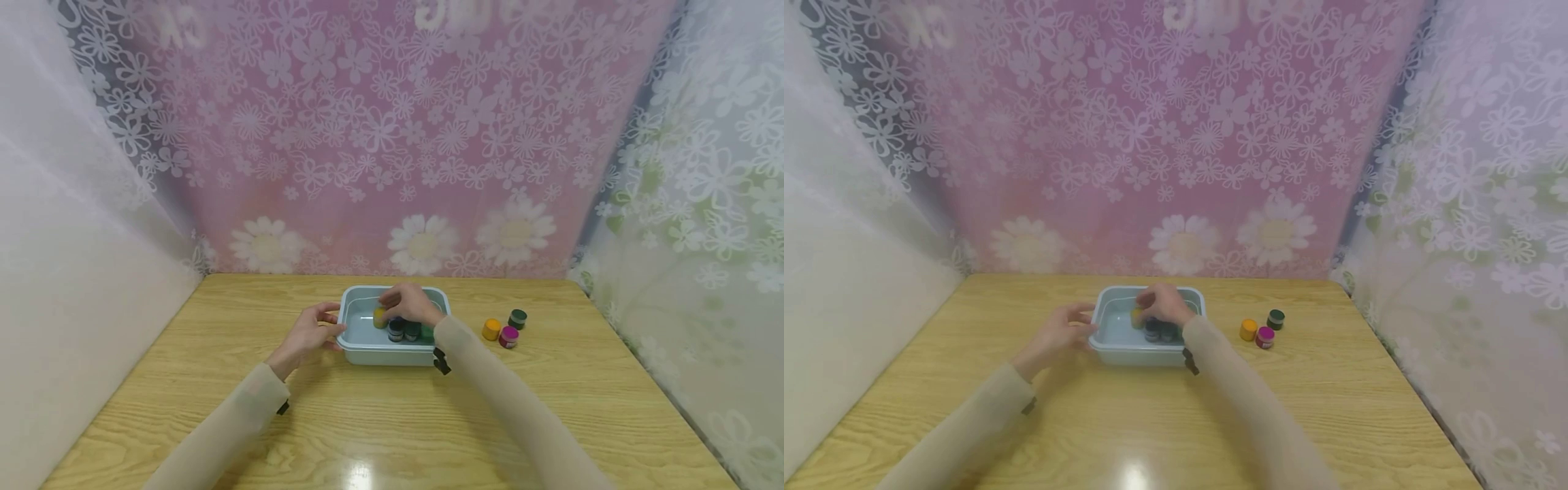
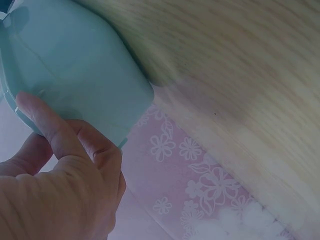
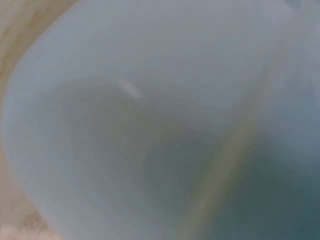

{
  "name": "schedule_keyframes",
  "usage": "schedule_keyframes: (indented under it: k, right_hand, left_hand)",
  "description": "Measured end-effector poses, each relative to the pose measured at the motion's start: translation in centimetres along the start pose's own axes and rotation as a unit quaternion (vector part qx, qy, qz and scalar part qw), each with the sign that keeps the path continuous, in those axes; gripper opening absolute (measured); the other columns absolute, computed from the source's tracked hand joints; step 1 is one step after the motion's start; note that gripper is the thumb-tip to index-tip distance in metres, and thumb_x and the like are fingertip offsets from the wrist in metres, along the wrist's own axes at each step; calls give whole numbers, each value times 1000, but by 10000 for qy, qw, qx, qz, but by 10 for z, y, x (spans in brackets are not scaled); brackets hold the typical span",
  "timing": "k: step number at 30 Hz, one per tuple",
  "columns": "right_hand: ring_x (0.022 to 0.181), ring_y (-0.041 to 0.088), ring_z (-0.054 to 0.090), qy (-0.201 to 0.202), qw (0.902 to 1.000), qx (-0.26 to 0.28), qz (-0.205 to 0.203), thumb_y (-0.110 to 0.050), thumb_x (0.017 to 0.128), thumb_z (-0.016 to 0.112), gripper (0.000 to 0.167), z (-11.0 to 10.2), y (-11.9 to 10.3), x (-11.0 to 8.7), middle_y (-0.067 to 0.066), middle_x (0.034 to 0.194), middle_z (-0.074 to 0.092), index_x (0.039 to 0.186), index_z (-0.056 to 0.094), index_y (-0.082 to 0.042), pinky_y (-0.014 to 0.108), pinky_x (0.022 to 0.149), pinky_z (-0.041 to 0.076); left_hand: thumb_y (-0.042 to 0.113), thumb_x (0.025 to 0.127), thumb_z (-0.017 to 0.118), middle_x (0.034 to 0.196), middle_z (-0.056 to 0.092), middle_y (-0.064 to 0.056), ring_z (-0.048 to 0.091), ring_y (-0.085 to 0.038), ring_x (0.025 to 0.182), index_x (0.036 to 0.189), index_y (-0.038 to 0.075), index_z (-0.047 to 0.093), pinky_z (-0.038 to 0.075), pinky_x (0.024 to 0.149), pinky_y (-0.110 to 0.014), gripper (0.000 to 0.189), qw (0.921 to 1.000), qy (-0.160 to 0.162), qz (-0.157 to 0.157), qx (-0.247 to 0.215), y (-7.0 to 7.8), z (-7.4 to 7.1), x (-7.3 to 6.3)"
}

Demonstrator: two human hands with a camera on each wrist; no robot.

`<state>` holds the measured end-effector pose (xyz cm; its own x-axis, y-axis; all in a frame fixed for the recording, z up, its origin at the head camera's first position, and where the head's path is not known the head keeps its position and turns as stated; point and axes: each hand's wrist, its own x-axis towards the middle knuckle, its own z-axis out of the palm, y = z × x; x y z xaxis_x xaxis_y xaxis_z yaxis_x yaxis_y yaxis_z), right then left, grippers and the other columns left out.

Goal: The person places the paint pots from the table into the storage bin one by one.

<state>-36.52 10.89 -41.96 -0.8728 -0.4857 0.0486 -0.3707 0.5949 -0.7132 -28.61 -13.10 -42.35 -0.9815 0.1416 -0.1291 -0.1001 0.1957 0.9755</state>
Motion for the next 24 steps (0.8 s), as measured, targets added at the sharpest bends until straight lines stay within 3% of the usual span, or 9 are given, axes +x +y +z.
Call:
schedule_keyframes:
  k: [8,14,18,24]
  right_hand:
    - [114,25,64,-116,9980,602,154,-9,87,74,41,-18,1,-14,15,125,67,127,64,-2,40,100,52]
    - [116,26,63,-378,9940,1017,146,-7,90,70,43,-33,11,-25,18,129,64,131,60,0,36,98,54]
    - [114,26,65,-391,9911,1273,-89,-8,91,70,43,-45,18,-34,22,128,63,131,59,3,35,95,56]
    - [114,27,65,-387,9826,1819,-14,-12,90,71,47,-58,25,-53,26,132,59,133,57,4,49,100,52]
  left_hand:
    - [0,91,67,110,51,-16,62,-20,74,142,5,49,61,73,-49,55,10000,42,8,-15,-4,0,3]
    - [0,91,66,109,50,-16,63,-20,75,142,4,48,60,75,-52,55,10000,54,-19,29,-4,0,1]
    - [0,91,66,110,50,-16,62,-21,77,143,4,47,61,75,-52,55,10000,29,9,6,-3,0,1]
    - [0,91,66,111,50,-16,62,-21,78,144,4,46,59,79,-56,56,10000,-1,24,-41,-2,0,4]
